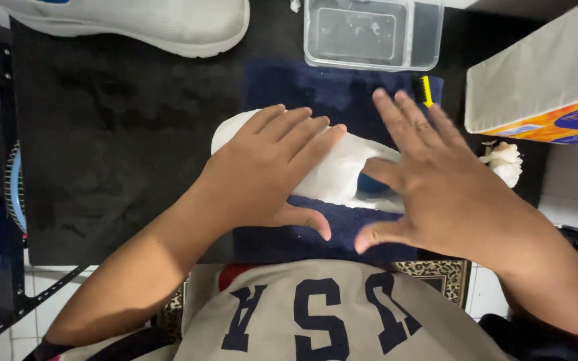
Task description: Applying wet tissue paper to white shoes as part of a cleaning or whitening process.
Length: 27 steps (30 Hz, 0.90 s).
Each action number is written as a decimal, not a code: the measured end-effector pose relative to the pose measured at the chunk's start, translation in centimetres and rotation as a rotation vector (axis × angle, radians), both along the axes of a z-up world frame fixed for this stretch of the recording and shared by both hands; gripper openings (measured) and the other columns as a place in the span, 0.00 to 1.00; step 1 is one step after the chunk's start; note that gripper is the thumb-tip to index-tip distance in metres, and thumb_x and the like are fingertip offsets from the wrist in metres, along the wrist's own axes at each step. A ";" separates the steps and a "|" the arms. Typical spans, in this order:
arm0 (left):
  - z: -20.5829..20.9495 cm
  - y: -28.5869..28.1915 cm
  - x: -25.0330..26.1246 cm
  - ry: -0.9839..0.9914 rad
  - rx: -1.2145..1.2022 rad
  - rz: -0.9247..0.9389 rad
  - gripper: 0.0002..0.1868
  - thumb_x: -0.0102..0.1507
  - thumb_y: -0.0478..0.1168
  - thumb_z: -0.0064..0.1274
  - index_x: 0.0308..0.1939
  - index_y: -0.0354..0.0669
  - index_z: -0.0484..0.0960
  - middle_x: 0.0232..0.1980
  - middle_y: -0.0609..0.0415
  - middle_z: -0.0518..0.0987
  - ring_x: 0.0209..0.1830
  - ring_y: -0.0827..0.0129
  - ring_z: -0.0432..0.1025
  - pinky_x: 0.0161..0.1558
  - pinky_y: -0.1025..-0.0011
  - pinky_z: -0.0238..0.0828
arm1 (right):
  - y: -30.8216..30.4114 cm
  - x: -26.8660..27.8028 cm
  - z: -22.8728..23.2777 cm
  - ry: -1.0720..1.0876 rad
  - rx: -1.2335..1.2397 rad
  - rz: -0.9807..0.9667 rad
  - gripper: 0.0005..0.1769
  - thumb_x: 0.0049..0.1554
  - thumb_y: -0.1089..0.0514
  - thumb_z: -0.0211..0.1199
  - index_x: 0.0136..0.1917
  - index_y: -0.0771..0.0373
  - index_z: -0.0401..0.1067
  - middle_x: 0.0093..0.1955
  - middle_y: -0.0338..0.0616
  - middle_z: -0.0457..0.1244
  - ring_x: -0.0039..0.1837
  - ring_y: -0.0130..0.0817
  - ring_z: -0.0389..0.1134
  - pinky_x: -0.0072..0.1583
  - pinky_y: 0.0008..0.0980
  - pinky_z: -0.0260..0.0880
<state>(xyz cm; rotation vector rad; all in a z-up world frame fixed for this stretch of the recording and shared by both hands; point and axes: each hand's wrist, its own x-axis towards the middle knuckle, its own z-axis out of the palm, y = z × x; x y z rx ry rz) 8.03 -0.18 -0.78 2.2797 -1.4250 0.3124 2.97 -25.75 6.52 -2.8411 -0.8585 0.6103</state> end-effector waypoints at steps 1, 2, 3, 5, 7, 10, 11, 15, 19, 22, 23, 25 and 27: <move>0.1 0.0 0.0 0.004 -0.002 0.003 0.62 0.55 0.89 0.37 0.69 0.38 0.70 0.64 0.45 0.79 0.64 0.49 0.75 0.65 0.52 0.68 | 0.4 -0.1 0.1 0.004 -0.002 0.003 0.46 0.41 0.14 0.64 0.52 0.55 0.73 0.85 0.75 0.32 0.85 0.70 0.32 0.77 0.66 0.33; 0.2 0.1 0.0 -0.009 0.005 0.003 0.61 0.56 0.88 0.35 0.69 0.39 0.70 0.64 0.46 0.79 0.64 0.50 0.75 0.65 0.53 0.69 | 0.7 -0.2 0.1 -0.103 -0.109 -0.004 0.44 0.43 0.15 0.60 0.50 0.54 0.74 0.85 0.75 0.34 0.85 0.72 0.34 0.77 0.68 0.36; 0.3 0.0 0.0 -0.022 0.013 0.003 0.60 0.56 0.88 0.34 0.69 0.39 0.70 0.63 0.47 0.80 0.64 0.51 0.75 0.65 0.53 0.69 | 0.9 -0.4 0.1 -0.209 -0.215 -0.012 0.41 0.45 0.15 0.56 0.48 0.52 0.74 0.85 0.74 0.36 0.85 0.73 0.36 0.77 0.71 0.40; 0.2 0.0 -0.1 -0.012 0.008 0.002 0.60 0.56 0.88 0.34 0.69 0.39 0.70 0.63 0.46 0.79 0.64 0.50 0.75 0.65 0.53 0.69 | 0.9 -0.7 -0.3 -0.209 -0.243 0.001 0.42 0.43 0.14 0.57 0.48 0.52 0.73 0.85 0.74 0.36 0.85 0.72 0.38 0.78 0.67 0.43; 0.2 0.0 -0.1 -0.001 0.003 -0.002 0.60 0.56 0.88 0.35 0.69 0.39 0.70 0.63 0.46 0.79 0.64 0.50 0.75 0.65 0.52 0.69 | 0.8 -0.9 -0.4 -0.207 -0.271 0.011 0.43 0.42 0.13 0.58 0.47 0.52 0.72 0.86 0.75 0.35 0.85 0.70 0.40 0.78 0.63 0.47; 0.2 0.0 -0.1 -0.019 0.001 0.002 0.60 0.57 0.87 0.33 0.68 0.39 0.70 0.63 0.47 0.79 0.64 0.50 0.75 0.64 0.53 0.69 | 0.3 -0.9 -0.3 -0.214 -0.168 0.015 0.42 0.46 0.16 0.57 0.50 0.55 0.72 0.85 0.74 0.37 0.84 0.72 0.41 0.77 0.65 0.47; 0.2 0.0 -0.2 -0.010 0.005 0.002 0.60 0.56 0.88 0.35 0.69 0.39 0.70 0.64 0.46 0.79 0.65 0.50 0.75 0.65 0.53 0.69 | 0.2 -0.9 -0.2 -0.154 -0.069 0.002 0.40 0.47 0.19 0.59 0.51 0.56 0.72 0.85 0.74 0.36 0.84 0.73 0.39 0.77 0.65 0.45; 0.2 -0.1 -0.2 -0.005 0.009 0.002 0.60 0.56 0.87 0.38 0.69 0.39 0.70 0.65 0.46 0.79 0.65 0.50 0.74 0.65 0.52 0.68 | -0.1 -1.0 0.6 -0.111 0.061 0.024 0.39 0.49 0.24 0.62 0.61 0.53 0.73 0.83 0.77 0.40 0.83 0.74 0.40 0.76 0.65 0.44; 0.3 -0.2 -0.1 -0.019 0.006 -0.004 0.60 0.56 0.88 0.37 0.68 0.39 0.71 0.64 0.47 0.79 0.64 0.50 0.75 0.64 0.53 0.69 | -0.5 -1.2 -0.3 -0.168 -0.025 0.022 0.40 0.51 0.20 0.55 0.58 0.53 0.73 0.82 0.79 0.43 0.81 0.75 0.46 0.75 0.66 0.47; 0.4 -0.2 -0.2 -0.023 0.029 0.007 0.61 0.55 0.89 0.37 0.69 0.39 0.71 0.64 0.47 0.79 0.65 0.51 0.74 0.65 0.53 0.68 | -0.5 -1.4 -0.5 -0.145 -0.168 -0.038 0.42 0.51 0.17 0.51 0.61 0.50 0.71 0.83 0.80 0.38 0.83 0.77 0.39 0.74 0.70 0.45; 0.5 -0.1 -0.2 -0.025 0.023 0.009 0.60 0.55 0.88 0.36 0.69 0.39 0.71 0.64 0.47 0.79 0.65 0.51 0.75 0.65 0.53 0.69 | -0.5 -1.5 -0.6 -0.188 -0.180 -0.030 0.42 0.51 0.16 0.51 0.59 0.51 0.72 0.83 0.79 0.40 0.82 0.77 0.43 0.74 0.67 0.47; 0.4 -0.2 -0.2 -0.028 0.016 0.010 0.60 0.56 0.88 0.35 0.68 0.39 0.71 0.64 0.47 0.79 0.64 0.51 0.75 0.64 0.53 0.69 | -0.6 -1.8 -0.7 -0.231 -0.194 -0.024 0.42 0.51 0.16 0.51 0.57 0.51 0.72 0.82 0.79 0.43 0.81 0.76 0.46 0.75 0.65 0.50; 0.3 -0.2 -0.1 -0.034 0.012 0.006 0.60 0.56 0.88 0.34 0.68 0.39 0.71 0.64 0.47 0.79 0.64 0.51 0.75 0.64 0.53 0.69 | -0.7 -1.9 -0.9 -0.212 -0.159 -0.014 0.43 0.51 0.17 0.53 0.59 0.54 0.70 0.82 0.80 0.43 0.81 0.76 0.46 0.76 0.61 0.47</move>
